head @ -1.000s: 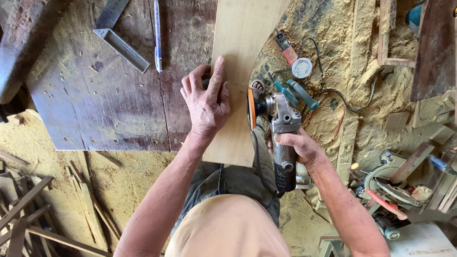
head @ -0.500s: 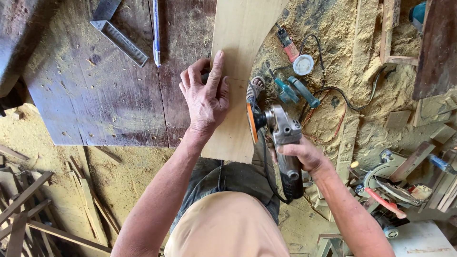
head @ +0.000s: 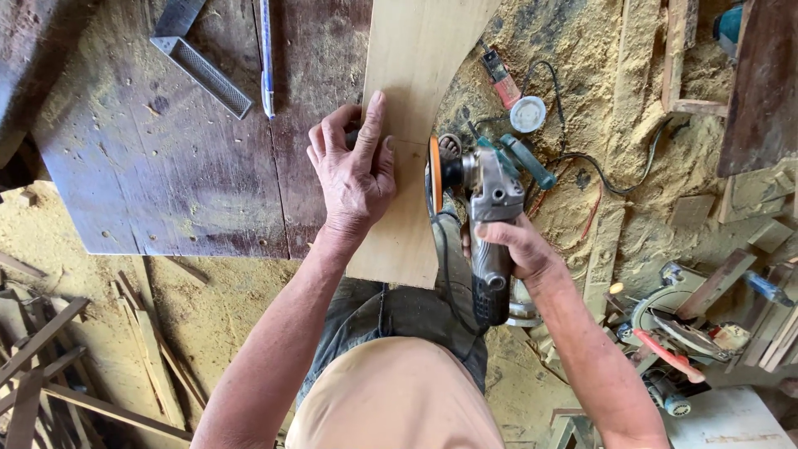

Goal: Sanding the edges of a curved wooden board using an angle grinder with a sanding disc

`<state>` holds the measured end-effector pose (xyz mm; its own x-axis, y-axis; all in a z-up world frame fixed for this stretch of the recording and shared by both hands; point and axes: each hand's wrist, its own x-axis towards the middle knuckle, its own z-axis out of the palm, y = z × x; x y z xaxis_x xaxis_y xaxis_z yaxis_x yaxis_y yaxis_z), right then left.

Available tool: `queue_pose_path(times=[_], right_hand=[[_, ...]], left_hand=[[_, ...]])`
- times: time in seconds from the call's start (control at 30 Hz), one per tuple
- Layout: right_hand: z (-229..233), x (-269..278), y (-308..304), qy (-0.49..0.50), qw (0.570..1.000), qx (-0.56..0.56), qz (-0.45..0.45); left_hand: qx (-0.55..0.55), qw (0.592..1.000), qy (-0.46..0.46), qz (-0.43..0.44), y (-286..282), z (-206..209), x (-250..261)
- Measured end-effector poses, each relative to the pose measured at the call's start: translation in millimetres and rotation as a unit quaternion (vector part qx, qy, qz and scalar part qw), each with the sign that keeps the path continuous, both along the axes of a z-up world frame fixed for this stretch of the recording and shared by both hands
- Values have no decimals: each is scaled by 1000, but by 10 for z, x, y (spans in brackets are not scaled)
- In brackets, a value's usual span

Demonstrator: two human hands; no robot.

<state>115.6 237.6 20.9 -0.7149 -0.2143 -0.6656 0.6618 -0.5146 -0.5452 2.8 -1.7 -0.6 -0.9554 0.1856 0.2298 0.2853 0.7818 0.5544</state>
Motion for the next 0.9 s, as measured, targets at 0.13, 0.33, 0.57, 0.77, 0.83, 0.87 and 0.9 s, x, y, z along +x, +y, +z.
queue_pose_path(times=[0.13, 0.33, 0.57, 0.77, 0.83, 0.87, 0.9], right_hand=[[-17, 117, 7, 0, 999, -2, 33], [-146, 447, 95, -3, 999, 2, 51], [14, -11, 136, -42, 996, 15, 72], [-162, 67, 152, -89, 994, -2, 63], [-65, 73, 127, -83, 993, -11, 88], [20, 68, 105, -102, 990, 20, 97], [103, 59, 83, -121, 986, 52, 105]], left_hand=[[-4, 1000, 3, 7, -4, -48, 19], [-11, 1000, 7, 3, -10, -41, 13], [-24, 999, -37, 26, 43, -11, 70], [-32, 998, -48, 23, 31, -7, 63], [-29, 998, -52, 25, 26, -5, 66], [-29, 998, -52, 25, 26, -2, 72], [-27, 998, -51, 23, 30, -3, 67]])
